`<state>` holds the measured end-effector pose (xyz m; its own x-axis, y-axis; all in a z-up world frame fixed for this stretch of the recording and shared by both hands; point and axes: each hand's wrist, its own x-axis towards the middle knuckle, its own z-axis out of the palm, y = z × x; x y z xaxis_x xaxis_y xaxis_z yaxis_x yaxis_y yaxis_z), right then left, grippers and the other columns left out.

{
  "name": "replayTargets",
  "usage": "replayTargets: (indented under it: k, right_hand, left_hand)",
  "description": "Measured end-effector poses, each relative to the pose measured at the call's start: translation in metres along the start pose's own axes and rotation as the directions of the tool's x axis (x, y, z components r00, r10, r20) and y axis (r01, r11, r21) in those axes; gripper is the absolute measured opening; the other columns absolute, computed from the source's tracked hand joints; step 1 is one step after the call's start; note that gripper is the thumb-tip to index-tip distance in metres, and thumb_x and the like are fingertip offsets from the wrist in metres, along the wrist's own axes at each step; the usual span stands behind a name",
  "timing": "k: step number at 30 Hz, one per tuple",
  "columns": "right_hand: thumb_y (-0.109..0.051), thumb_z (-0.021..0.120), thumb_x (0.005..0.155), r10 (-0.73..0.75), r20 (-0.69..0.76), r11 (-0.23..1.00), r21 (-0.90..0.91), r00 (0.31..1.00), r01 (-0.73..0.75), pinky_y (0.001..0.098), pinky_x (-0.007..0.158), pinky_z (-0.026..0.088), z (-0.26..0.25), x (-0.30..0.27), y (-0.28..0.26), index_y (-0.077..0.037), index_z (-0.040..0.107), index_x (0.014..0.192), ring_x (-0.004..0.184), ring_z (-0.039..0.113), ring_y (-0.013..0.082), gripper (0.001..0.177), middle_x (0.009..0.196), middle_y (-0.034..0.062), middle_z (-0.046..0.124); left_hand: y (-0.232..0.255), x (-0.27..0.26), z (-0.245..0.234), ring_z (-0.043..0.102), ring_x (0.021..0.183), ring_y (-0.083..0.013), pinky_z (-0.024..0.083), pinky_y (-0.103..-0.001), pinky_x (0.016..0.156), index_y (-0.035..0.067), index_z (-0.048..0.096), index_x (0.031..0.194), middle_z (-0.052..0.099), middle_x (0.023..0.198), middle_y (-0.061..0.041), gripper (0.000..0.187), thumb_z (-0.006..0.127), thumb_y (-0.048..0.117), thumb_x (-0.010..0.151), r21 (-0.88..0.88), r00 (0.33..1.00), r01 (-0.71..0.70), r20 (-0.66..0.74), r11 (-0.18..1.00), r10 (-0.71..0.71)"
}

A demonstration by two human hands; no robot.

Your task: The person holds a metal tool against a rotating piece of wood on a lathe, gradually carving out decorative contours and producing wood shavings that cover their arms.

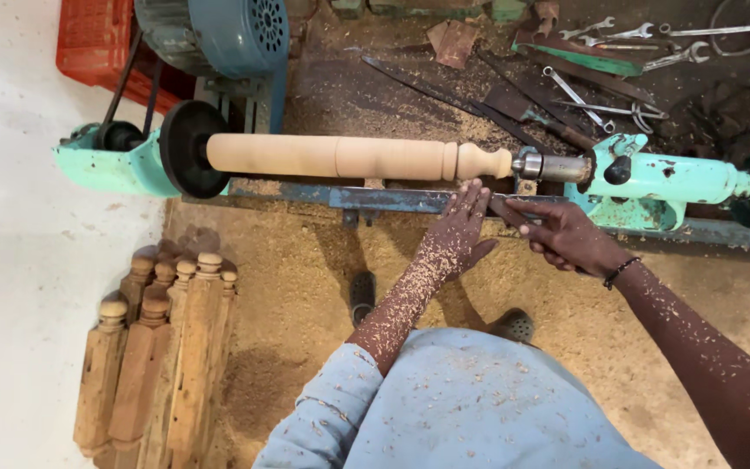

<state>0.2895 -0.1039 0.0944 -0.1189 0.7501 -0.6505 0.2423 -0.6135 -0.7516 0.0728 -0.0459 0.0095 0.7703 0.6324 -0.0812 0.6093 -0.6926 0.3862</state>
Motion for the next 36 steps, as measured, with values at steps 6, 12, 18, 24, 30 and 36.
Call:
replayTargets:
  k: [6,12,18,24,30,36]
  right_hand:
    - [-0.02,0.063,0.095,-0.013,0.039,0.999,-0.043,0.999,0.014,0.026,0.033,0.035,-0.015,0.01,0.005,-0.025,0.054,0.151,0.041,0.039,0.0072,0.057,0.063,0.0005,0.051]
    - [-0.026,0.063,0.095,0.023,0.095,0.988,-0.155,0.995,-0.008,0.0278,0.033,0.034,-0.036,0.022,0.004,-0.026,0.055,0.149,0.039,0.038,0.0084,0.054,0.058,0.0012,0.055]
    - [-0.03,0.065,0.096,0.009,0.13,0.982,-0.187,0.992,0.015,0.0285,0.033,0.033,-0.048,0.029,0.009,-0.028,0.055,0.149,0.037,0.038,0.0087,0.054,0.053,0.0003,0.049]
    - [-0.024,0.064,0.095,-0.032,0.092,0.974,-0.223,0.995,0.051,0.0272,0.035,0.034,-0.05,0.029,0.012,-0.027,0.058,0.148,0.04,0.039,0.0069,0.054,0.058,-0.0016,0.056]
    - [-0.025,0.064,0.094,-0.04,0.082,0.95,-0.305,0.996,0.064,0.0275,0.036,0.036,-0.054,0.028,0.01,-0.029,0.056,0.149,0.041,0.041,0.0069,0.055,0.058,-0.001,0.056]
    - [-0.022,0.065,0.094,-0.057,0.096,0.965,-0.252,0.994,0.079,0.027,0.036,0.035,-0.046,0.021,0.011,-0.028,0.057,0.148,0.04,0.04,0.0067,0.055,0.055,-0.0008,0.055]
  left_hand:
    - [0.008,0.0,0.003,0.015,0.158,-0.0374,0.019,-0.047,0.129,-0.005,0.015,0.159,0.016,0.168,-0.027,0.094,0.06,0.051,0.097,0.037,0.999,0.039,-0.027,0.999,-0.038]
    - [0.013,0.004,0.006,0.016,0.157,-0.0373,0.018,-0.046,0.129,-0.005,0.015,0.159,0.016,0.168,-0.026,0.094,0.059,0.051,0.098,0.017,0.996,0.087,-0.02,0.996,-0.087]
    - [0.017,0.005,0.01,0.017,0.156,-0.0377,0.017,-0.046,0.128,-0.005,0.017,0.158,0.017,0.167,-0.027,0.093,0.058,0.051,0.097,0.013,0.992,0.092,-0.083,0.996,-0.091]
    - [0.024,0.004,0.008,0.019,0.157,-0.0374,0.018,-0.046,0.129,-0.005,0.02,0.159,0.019,0.167,-0.027,0.088,0.055,0.051,0.1,0.036,0.988,0.119,-0.099,0.992,-0.115]
    - [0.028,0.005,0.011,0.019,0.157,-0.0376,0.018,-0.045,0.13,-0.006,0.021,0.159,0.02,0.167,-0.026,0.089,0.055,0.051,0.099,0.025,0.989,0.118,-0.091,0.993,-0.115]
    - [0.023,0.003,0.017,0.017,0.157,-0.0375,0.017,-0.045,0.129,-0.006,0.021,0.157,0.018,0.167,-0.027,0.089,0.056,0.05,0.099,0.008,0.989,0.079,-0.124,0.997,-0.077]
